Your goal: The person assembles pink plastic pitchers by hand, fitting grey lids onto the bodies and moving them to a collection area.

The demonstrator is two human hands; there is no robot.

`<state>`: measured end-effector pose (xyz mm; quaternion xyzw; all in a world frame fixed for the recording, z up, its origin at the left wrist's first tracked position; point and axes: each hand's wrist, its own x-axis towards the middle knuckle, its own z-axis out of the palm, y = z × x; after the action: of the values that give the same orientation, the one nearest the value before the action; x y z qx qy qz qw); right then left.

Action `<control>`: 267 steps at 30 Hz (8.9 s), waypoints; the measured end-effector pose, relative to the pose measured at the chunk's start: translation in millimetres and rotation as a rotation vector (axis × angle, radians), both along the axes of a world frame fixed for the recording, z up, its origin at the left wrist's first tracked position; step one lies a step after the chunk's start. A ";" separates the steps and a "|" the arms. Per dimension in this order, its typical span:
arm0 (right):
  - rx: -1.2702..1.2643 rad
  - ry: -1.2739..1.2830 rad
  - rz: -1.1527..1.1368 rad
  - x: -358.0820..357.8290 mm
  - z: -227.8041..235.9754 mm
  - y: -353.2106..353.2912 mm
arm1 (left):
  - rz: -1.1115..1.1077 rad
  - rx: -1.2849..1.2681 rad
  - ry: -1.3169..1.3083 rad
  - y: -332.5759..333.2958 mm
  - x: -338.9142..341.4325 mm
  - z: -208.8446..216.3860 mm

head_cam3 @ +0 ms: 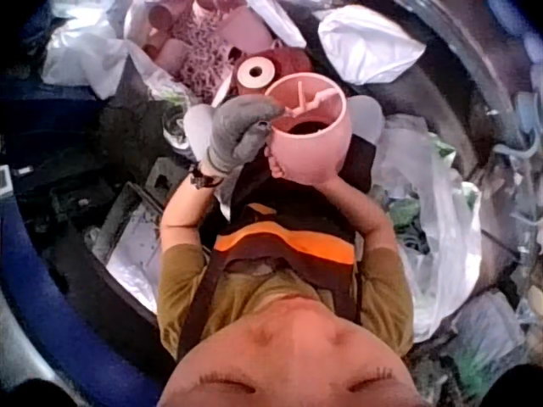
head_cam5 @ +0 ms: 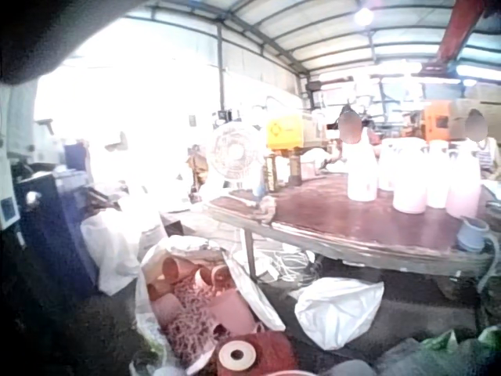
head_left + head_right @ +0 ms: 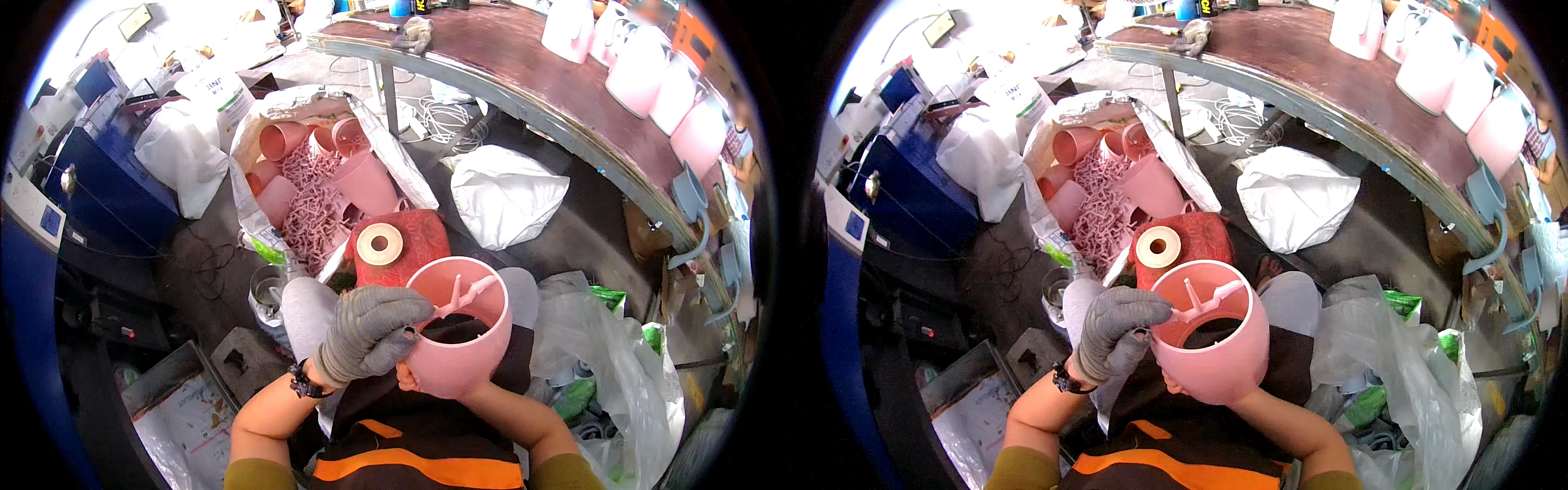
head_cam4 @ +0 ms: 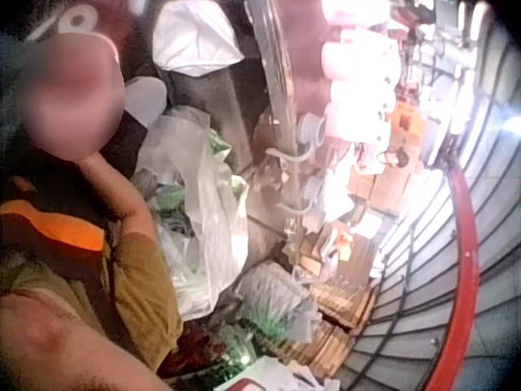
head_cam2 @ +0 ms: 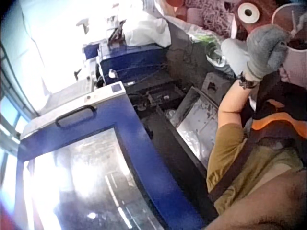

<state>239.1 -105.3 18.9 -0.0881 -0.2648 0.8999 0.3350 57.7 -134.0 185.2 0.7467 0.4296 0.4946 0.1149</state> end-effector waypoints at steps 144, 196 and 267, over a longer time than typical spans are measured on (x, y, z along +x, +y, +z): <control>0.169 -1.031 -0.154 51.8 101.2 39.0 | -0.529 -1.022 -1.643 4.3 15.2 -141.4; 0.651 -1.027 -0.652 32.8 145.3 112.9 | 0.779 -0.706 -0.095 115.3 -100.2 -152.8; 1.207 -1.188 -1.381 75.2 299.3 348.6 | 0.793 -0.517 0.430 127.5 -70.3 -186.8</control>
<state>314.3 243.4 318.3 -0.4592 -0.6756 0.0538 0.5743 -12.6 -6.4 -1.6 0.5585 0.8017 0.2130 0.0084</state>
